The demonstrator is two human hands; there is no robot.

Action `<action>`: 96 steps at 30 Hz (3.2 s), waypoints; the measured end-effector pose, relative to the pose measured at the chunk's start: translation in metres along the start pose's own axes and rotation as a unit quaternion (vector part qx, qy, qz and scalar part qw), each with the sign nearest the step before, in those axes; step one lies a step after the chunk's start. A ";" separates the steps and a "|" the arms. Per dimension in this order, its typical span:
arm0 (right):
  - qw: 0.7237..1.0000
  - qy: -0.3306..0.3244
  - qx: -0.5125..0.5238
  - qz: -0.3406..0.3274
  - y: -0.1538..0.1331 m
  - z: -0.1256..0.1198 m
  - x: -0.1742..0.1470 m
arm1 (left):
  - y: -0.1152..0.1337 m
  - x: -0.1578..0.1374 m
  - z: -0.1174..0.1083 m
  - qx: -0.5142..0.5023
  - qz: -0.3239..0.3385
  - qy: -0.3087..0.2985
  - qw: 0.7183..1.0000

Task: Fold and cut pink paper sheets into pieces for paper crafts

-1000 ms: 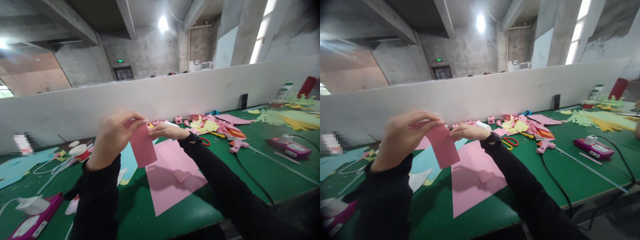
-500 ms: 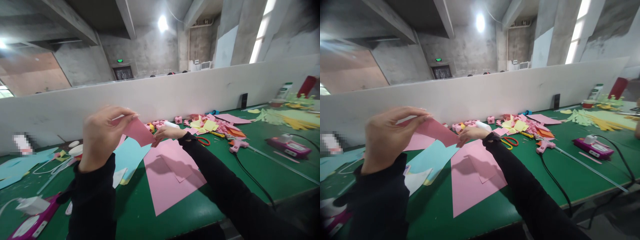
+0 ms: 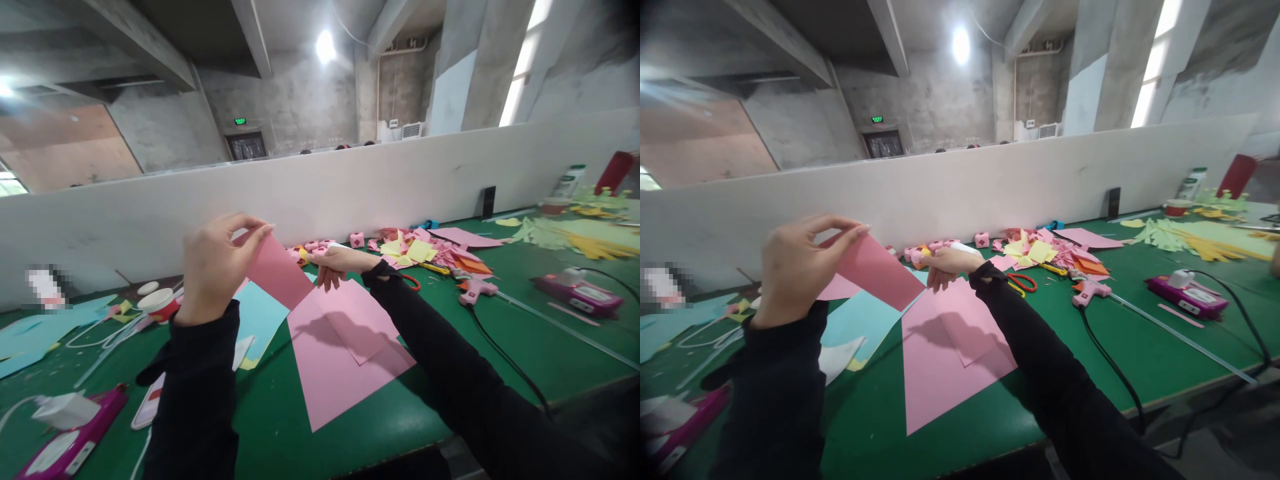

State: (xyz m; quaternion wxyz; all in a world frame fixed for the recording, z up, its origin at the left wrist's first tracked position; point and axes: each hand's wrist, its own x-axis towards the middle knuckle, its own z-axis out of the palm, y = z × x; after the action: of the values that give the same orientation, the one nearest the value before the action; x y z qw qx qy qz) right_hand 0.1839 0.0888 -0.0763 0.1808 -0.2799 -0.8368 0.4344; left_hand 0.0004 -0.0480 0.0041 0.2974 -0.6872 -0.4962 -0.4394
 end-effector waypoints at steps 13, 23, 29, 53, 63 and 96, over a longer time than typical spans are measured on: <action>0.908 0.012 0.399 -0.127 -0.020 -0.003 -0.006 | 0.009 -0.004 0.033 -0.148 0.135 -0.174 0.964; 0.859 0.187 0.408 -0.247 -0.016 0.003 0.006 | 0.002 -0.003 0.044 -0.115 0.054 -0.066 0.990; 0.844 0.246 0.392 -0.269 -0.022 0.009 0.009 | -0.011 -0.011 0.070 -0.300 -0.247 -0.112 0.915; 0.943 0.193 0.166 -0.217 -0.010 -0.001 0.007 | -0.019 -0.012 0.075 -0.420 -0.313 -0.161 0.836; 0.937 0.269 -0.002 -0.223 -0.004 0.001 0.011 | -0.014 -0.011 0.067 -0.342 -0.271 -0.195 0.879; 0.879 0.413 -0.032 -0.238 0.017 -0.045 -0.004 | -0.030 -0.010 0.055 -0.336 -0.300 -0.169 0.876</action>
State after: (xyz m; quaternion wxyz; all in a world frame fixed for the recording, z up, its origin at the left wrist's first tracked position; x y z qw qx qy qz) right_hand 0.2166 0.1223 -0.0660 0.5986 -0.2320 -0.7411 0.1965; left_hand -0.0122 0.0040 -0.0294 -0.1865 -0.6276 -0.5438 -0.5251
